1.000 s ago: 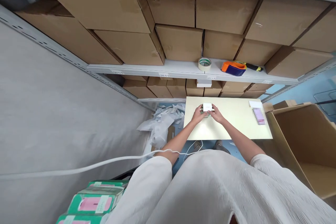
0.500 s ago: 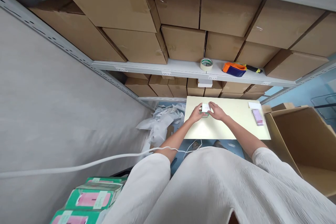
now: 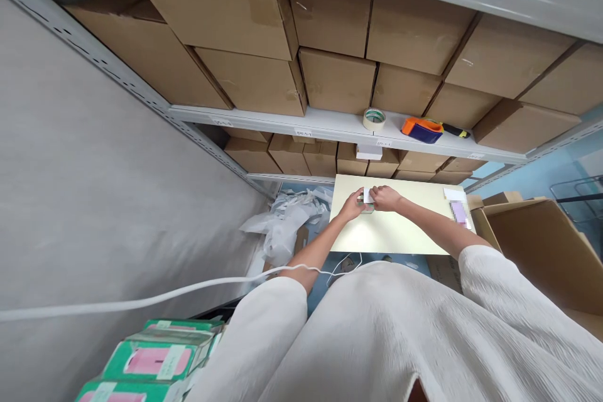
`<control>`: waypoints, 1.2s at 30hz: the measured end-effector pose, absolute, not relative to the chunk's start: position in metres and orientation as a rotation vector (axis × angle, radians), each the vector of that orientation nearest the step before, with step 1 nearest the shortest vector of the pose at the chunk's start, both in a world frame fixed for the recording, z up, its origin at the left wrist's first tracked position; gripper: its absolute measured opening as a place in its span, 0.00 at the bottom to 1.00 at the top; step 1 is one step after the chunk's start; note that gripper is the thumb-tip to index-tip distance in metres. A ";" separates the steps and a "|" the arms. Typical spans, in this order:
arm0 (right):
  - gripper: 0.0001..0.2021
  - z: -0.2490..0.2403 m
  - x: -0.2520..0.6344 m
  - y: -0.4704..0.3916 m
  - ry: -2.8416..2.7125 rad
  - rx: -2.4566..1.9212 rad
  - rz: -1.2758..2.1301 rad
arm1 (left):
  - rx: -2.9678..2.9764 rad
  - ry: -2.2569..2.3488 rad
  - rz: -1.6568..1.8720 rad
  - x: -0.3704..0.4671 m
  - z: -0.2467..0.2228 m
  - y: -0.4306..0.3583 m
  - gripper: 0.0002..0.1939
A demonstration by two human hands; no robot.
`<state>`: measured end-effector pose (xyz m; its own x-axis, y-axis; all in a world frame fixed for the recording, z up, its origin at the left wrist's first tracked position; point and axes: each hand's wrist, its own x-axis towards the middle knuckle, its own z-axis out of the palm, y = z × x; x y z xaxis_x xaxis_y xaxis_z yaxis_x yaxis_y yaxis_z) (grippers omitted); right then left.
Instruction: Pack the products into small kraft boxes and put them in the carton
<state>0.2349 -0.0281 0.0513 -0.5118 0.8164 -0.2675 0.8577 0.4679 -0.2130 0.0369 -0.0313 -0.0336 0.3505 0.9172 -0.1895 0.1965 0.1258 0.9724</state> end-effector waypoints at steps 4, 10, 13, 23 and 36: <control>0.33 0.049 0.235 -0.030 2.616 1.414 -0.455 | 1.369 1.143 0.711 0.036 -0.032 -0.030 0.45; 0.31 0.053 0.242 -0.026 2.625 1.540 -0.669 | 1.360 1.148 0.711 0.038 -0.029 -0.029 0.42; 0.27 0.054 0.248 -0.018 2.526 1.828 -0.818 | 1.385 1.131 0.708 0.035 -0.028 -0.030 0.42; 0.19 0.031 0.242 -0.014 2.182 2.622 -1.074 | 1.729 1.119 0.663 0.036 -0.011 -0.028 0.47; 0.24 0.044 0.221 -0.050 2.203 2.181 -0.637 | 2.190 1.090 0.360 0.031 0.011 -0.024 0.37</control>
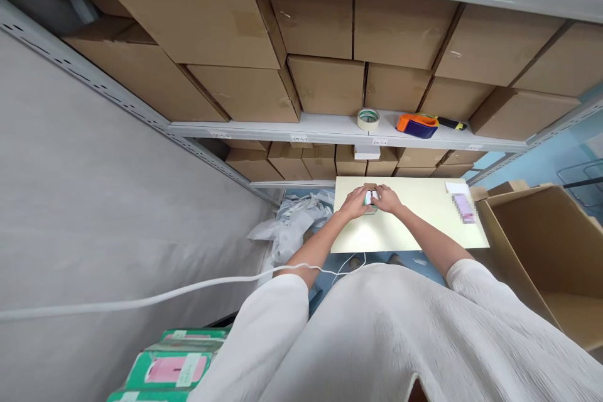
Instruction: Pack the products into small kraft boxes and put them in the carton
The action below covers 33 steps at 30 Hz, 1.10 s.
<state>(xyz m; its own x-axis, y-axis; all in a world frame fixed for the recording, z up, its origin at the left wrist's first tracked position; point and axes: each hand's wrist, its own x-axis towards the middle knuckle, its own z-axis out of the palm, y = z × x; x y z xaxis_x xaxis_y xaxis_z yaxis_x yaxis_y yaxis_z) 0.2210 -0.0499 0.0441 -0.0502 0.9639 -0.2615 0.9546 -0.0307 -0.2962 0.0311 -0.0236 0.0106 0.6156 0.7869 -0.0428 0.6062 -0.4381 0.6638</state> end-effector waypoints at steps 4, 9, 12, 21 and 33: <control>0.23 0.047 0.219 -0.048 -2.112 -2.161 0.666 | 2.236 1.038 0.405 0.031 0.013 -0.025 0.38; 0.26 0.037 0.236 -0.051 -1.772 -2.021 0.950 | 2.306 1.070 0.326 0.028 0.013 -0.028 0.36; 0.24 0.026 0.246 -0.054 -1.662 -2.009 0.970 | 2.379 1.077 0.242 0.029 0.016 -0.027 0.32; 0.19 0.008 0.248 -0.055 -1.705 -1.892 0.684 | 2.563 1.058 0.091 0.030 0.036 -0.021 0.26; 0.16 0.030 0.240 -0.061 -2.050 -1.989 0.450 | 2.528 1.063 -0.082 0.038 0.061 -0.009 0.37</control>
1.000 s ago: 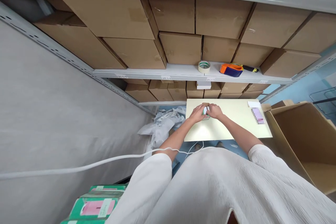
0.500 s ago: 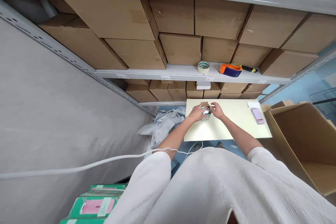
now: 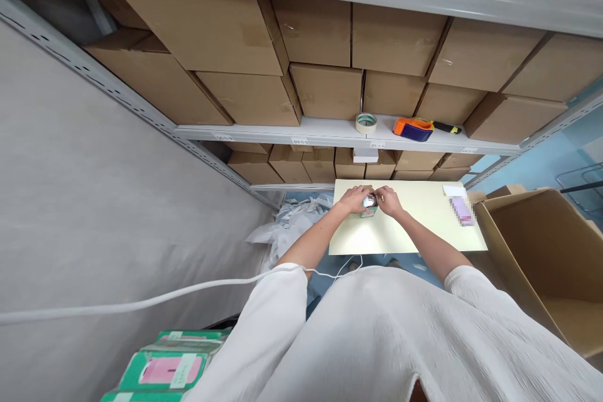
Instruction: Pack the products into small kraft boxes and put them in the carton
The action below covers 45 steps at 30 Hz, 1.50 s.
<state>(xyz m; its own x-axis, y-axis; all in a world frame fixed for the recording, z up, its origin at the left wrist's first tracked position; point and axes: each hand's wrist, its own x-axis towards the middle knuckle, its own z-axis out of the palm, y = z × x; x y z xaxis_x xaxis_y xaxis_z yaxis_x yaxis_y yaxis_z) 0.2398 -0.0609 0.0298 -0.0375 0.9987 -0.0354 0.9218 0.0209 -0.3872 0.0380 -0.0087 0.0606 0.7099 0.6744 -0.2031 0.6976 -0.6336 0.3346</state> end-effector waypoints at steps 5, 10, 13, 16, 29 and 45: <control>0.17 0.041 0.238 -0.064 -2.082 -2.018 0.477 | 2.494 1.031 -0.108 0.043 0.063 -0.001 0.42; 0.18 0.050 0.236 -0.066 -2.112 -2.052 0.529 | 2.460 1.020 0.113 0.034 0.053 -0.007 0.38; 0.16 0.057 0.230 -0.064 -2.150 -2.098 0.524 | 2.407 1.079 0.213 0.025 0.046 -0.012 0.24; 0.17 0.065 0.219 -0.061 -2.202 -2.160 0.501 | 2.387 1.103 0.293 0.018 0.041 -0.017 0.10; 0.30 0.065 0.189 -0.024 -2.264 -2.404 0.614 | 2.391 1.095 0.336 0.020 0.030 -0.025 0.11; 0.25 0.089 0.180 -0.048 -2.278 -2.360 0.575 | 2.248 1.224 0.335 0.016 0.041 -0.029 0.30</control>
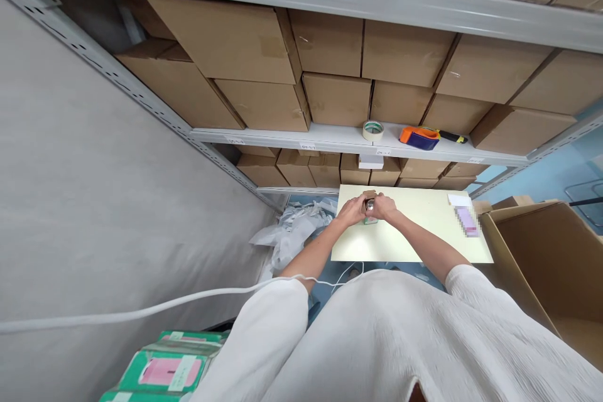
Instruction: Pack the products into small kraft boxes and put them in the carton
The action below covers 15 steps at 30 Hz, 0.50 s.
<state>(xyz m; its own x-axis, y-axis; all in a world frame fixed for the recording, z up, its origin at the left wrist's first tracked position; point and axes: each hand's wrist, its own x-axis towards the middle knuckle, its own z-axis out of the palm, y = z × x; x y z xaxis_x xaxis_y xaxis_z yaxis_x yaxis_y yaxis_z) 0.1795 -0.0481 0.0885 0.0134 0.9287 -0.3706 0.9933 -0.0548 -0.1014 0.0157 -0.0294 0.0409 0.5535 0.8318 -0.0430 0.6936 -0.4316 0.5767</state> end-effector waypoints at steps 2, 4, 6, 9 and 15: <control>0.25 0.094 0.180 -0.053 2.093 2.098 -0.441 | 2.268 1.206 0.359 0.017 0.042 -0.030 0.35; 0.25 0.101 0.182 -0.055 2.167 2.106 -0.366 | 2.292 1.188 0.363 0.018 0.043 -0.031 0.39; 0.26 0.110 0.185 -0.054 2.213 2.136 -0.321 | 2.299 1.198 0.352 0.019 0.045 -0.031 0.43; 0.26 0.126 0.194 -0.049 2.243 2.211 -0.340 | 2.290 1.250 0.327 0.022 0.048 -0.030 0.45; 0.24 0.154 0.218 -0.038 2.304 2.339 -0.438 | 2.296 1.303 0.324 0.022 0.053 -0.026 0.44</control>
